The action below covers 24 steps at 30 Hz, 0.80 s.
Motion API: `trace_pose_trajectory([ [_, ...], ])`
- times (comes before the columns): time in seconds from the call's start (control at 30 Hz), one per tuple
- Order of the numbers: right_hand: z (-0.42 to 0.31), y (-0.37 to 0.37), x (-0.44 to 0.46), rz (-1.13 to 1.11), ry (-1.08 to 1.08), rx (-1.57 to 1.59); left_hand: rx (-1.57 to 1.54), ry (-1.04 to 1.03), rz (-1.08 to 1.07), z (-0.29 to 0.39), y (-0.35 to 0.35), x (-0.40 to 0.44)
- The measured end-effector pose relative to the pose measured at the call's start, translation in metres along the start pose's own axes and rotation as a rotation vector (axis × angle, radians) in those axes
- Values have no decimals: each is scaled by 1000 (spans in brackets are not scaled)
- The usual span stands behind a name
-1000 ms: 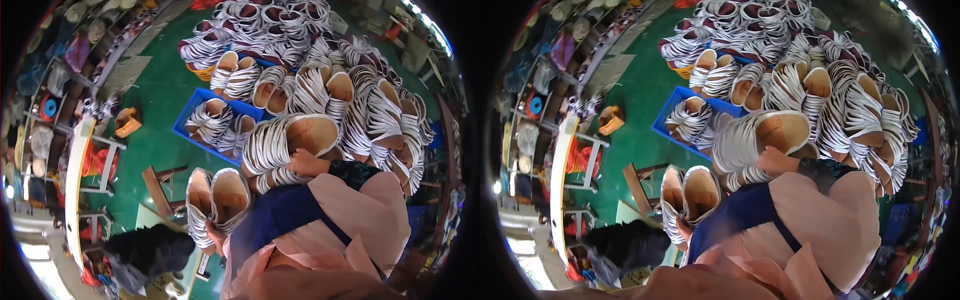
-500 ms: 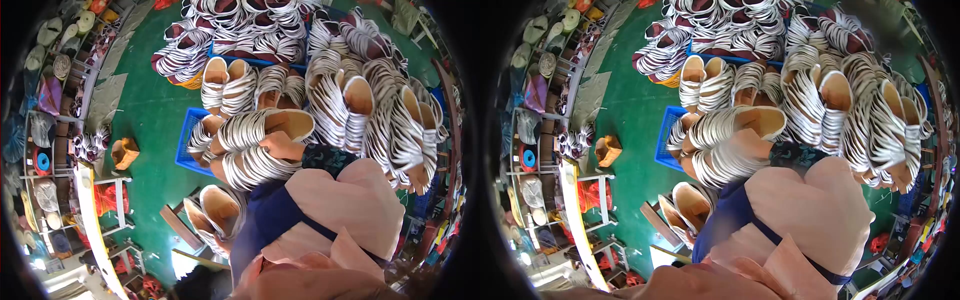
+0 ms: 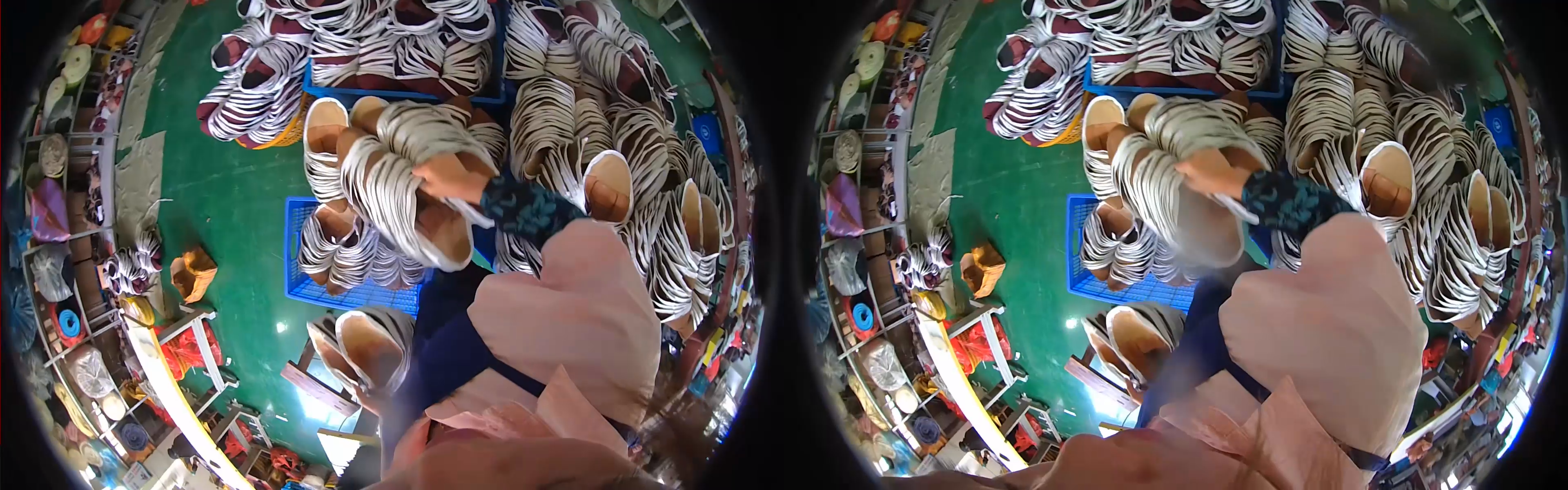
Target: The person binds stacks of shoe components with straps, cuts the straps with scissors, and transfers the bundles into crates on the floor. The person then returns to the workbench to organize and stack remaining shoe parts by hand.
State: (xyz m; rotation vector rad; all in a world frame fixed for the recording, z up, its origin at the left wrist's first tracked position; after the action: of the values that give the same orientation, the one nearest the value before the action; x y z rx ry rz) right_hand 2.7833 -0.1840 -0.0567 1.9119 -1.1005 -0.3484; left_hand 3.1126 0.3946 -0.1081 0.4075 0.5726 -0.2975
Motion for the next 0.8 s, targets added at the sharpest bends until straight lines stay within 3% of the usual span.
trace_pose_trajectory([
  [0.13, 20, 14, 39, -337, 189, -168, 69, -47, -49, -10, -3, 21],
  [0.27, 46, 13, 53, -547, 460, -303, -299, 214, -26, 18, -66, -4],
  [0.33, 58, 12, 48, -582, 607, -278, 4, -32, -125, 45, -86, -17],
  [0.37, 72, 9, 42, -594, 583, -237, -304, 207, 7, 36, -89, -11],
  [0.43, 80, 7, 26, -670, 630, -311, 53, 30, -74, 41, -80, -5],
  [0.5, 95, -7, 7, -741, 714, -380, 149, 3, -83, 42, -85, -10],
  [0.57, 118, -31, -22, -828, 783, -416, -30, 92, -33, 42, -87, -7],
  [0.6, 137, -43, -30, -805, 747, -406, -126, 135, -13, 40, -95, -5],
  [0.63, 157, -59, -42, -783, 707, -396, 34, 62, -83, 50, -107, -8],
  [0.7, 186, -75, -51, -752, 586, -289, -27, 200, -37, 39, -115, -2],
  [0.8, 187, -56, -52, -403, 649, -121, -176, 222, 22, 43, -137, 0],
])
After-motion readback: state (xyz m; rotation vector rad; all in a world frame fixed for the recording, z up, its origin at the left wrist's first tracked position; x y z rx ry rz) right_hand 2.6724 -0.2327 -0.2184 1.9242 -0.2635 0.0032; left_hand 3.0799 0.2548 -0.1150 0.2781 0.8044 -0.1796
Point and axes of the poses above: each hand's wrist, its own x-axis towards the middle knuckle, its own y-axis out of the back of the hand, z = x × y, the point moved 8 cm from there along x, towards the middle knuckle, and after that the axes turned 2 degrees about z, right-handed, at the moved point
